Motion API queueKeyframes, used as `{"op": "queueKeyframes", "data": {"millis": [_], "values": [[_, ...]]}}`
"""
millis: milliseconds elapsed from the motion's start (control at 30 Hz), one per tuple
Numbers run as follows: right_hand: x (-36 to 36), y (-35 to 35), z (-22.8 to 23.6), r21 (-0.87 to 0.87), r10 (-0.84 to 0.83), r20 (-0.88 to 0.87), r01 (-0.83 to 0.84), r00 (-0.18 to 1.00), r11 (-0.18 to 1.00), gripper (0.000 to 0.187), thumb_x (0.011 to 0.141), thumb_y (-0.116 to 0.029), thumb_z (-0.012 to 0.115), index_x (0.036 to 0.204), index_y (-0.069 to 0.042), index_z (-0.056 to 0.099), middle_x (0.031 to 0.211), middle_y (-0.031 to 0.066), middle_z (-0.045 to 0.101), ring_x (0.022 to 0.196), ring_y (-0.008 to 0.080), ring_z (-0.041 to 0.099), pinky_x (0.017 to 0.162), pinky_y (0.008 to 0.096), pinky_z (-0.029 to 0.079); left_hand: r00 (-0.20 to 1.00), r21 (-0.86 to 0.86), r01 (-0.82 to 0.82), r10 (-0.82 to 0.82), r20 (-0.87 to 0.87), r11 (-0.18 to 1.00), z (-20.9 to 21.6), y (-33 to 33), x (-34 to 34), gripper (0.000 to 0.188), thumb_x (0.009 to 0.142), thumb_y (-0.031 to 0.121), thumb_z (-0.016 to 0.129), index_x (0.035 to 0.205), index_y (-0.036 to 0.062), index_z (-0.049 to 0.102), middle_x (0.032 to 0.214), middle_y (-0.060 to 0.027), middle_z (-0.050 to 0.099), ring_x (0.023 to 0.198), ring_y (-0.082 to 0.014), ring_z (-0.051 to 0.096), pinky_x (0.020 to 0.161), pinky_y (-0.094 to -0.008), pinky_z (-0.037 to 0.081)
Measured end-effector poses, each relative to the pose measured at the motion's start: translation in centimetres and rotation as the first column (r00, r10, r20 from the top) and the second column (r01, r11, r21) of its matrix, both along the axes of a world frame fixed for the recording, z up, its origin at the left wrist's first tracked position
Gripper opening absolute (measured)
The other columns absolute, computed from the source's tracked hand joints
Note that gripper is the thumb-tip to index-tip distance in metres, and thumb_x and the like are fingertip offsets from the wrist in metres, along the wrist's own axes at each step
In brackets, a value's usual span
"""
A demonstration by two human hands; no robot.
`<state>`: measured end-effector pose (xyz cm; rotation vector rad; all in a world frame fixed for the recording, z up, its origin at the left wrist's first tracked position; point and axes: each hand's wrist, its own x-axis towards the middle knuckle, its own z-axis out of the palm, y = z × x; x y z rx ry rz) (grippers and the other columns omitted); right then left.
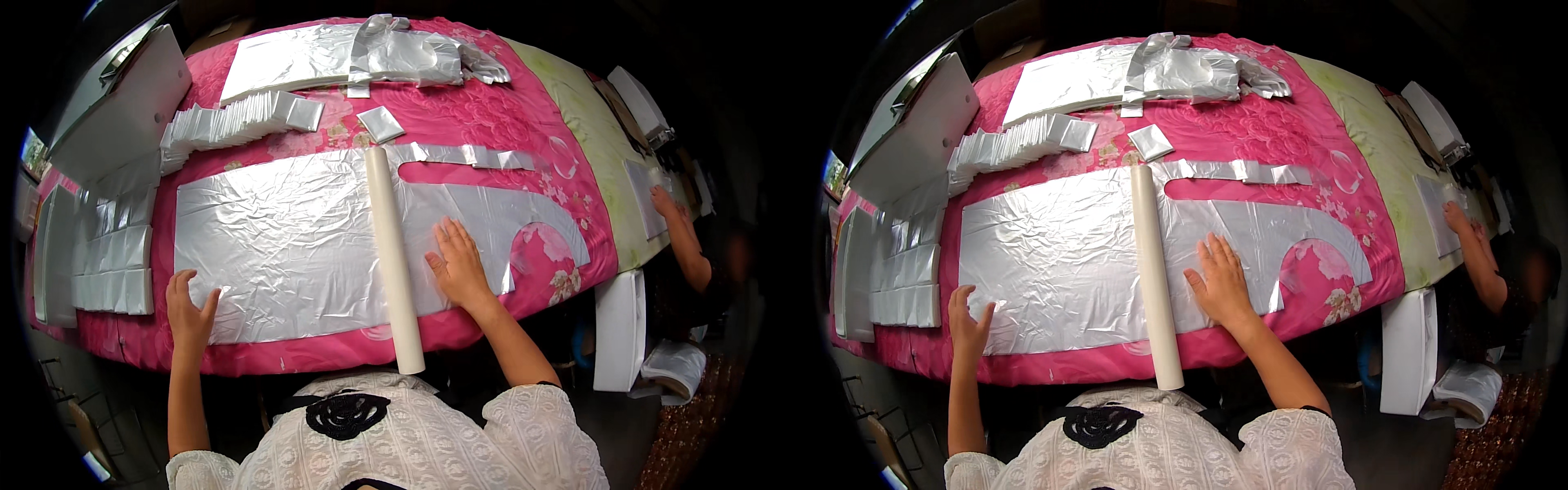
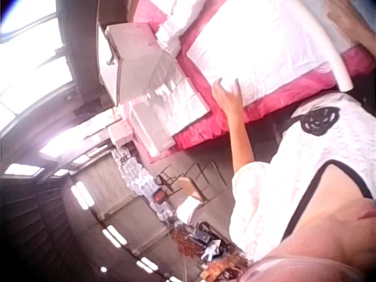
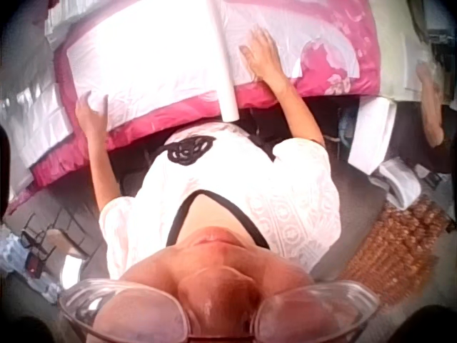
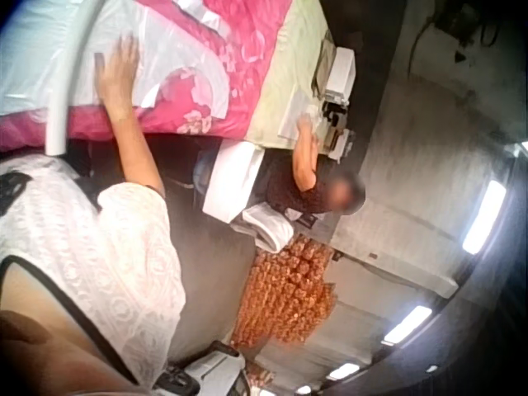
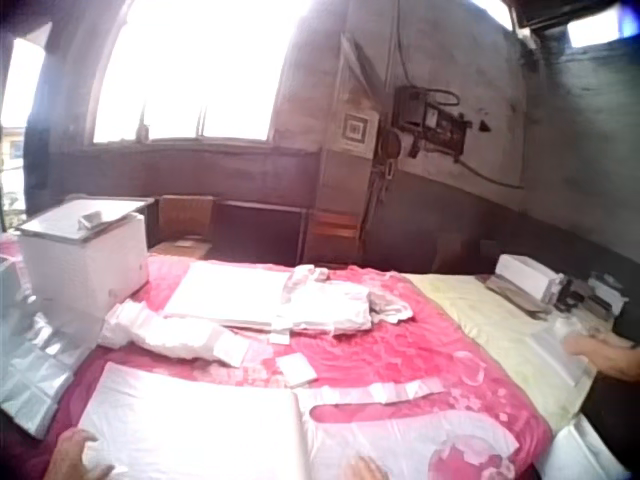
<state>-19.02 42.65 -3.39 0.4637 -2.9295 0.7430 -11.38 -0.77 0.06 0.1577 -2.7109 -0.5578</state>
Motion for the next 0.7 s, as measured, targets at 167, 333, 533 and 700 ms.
{"op": "queueKeyframes", "data": {"millis": [167, 333, 533, 700], "values": [[-3.5, 12.5, -1.6, 0.237, -0.207, -0.139, 0.235, 0.968, 0.943, 0.057, 0.089, -0.035, 0.047, 0.133, 0.000, 0.037, 0.139, 0.0223, 0.032, 0.131, 0.0343, 0.028, 0.107, 0.0427, 0.021, 0.954, -0.014, 0.278, -0.278, -0.109, 0.961, 1.5, 5.2, 1.6, 0.048, 0.067, 0.003, 0.070, 0.111, 0.0034, 0.050, 0.120, -0.0153, 0.048, 0.112, -0.0332, 0.045, 0.094, -0.0413, 0.038], [-4.6, 21.6, -2.4, 0.271, -0.571, -0.243, 0.620, 0.784, 0.736, 0.053, 0.087, -0.032, 0.049, 0.129, -0.001, 0.043, 0.133, 0.0208, 0.040, 0.125, 0.0347, 0.035, 0.103, 0.0426, 0.027, 0.805, 0.115, 0.591, -0.593, -0.023, 0.798, 0.1, 12.3, 0.9, 0.057, 0.062, 0.009, 0.075, 0.112, 0.0039, 0.049, 0.125, -0.0168, 0.046, 0.112, -0.0359, 0.045, 0.094, -0.0435, 0.039], [-3.4, 22.4, -0.8, 0.189, -0.633, -0.455, 0.763, 0.626, 0.619, 0.019, 0.077, -0.021, 0.061, 0.085, -0.004, 0.060, 0.093, 0.0136, 0.060, 0.093, 0.0329, 0.054, 0.079, 0.0429, 0.043, 0.617, 0.211, 0.765, -0.786, 0.032, 0.609, 0.0, 19.4, -2.0, 0.066, 0.075, 0.034, 0.066, 0.126, -0.0002, 0.042, 0.138, -0.0205, 0.032, 0.128, -0.0375, 0.031, 0.104, -0.0433, 0.030], [-2.1, 17.3, 1.6, -0.197, -0.606, -0.290, 0.573, 0.741, 0.795, 0.014, 0.078, -0.013, 0.062, 0.084, -0.001, 0.058, 0.075, 0.0105, 0.062, 0.065, 0.0256, 0.058, 0.061, 0.0347, 0.046, 0.521, 0.172, 0.828, -0.846, 0.118, 0.534, -0.3, 21.3, -3.1, 0.066, 0.077, 0.036, 0.063, 0.128, 0.0011, 0.040, 0.142, -0.0195, 0.026, 0.133, -0.0366, 0.021, 0.107, -0.0431, 0.024]]}}
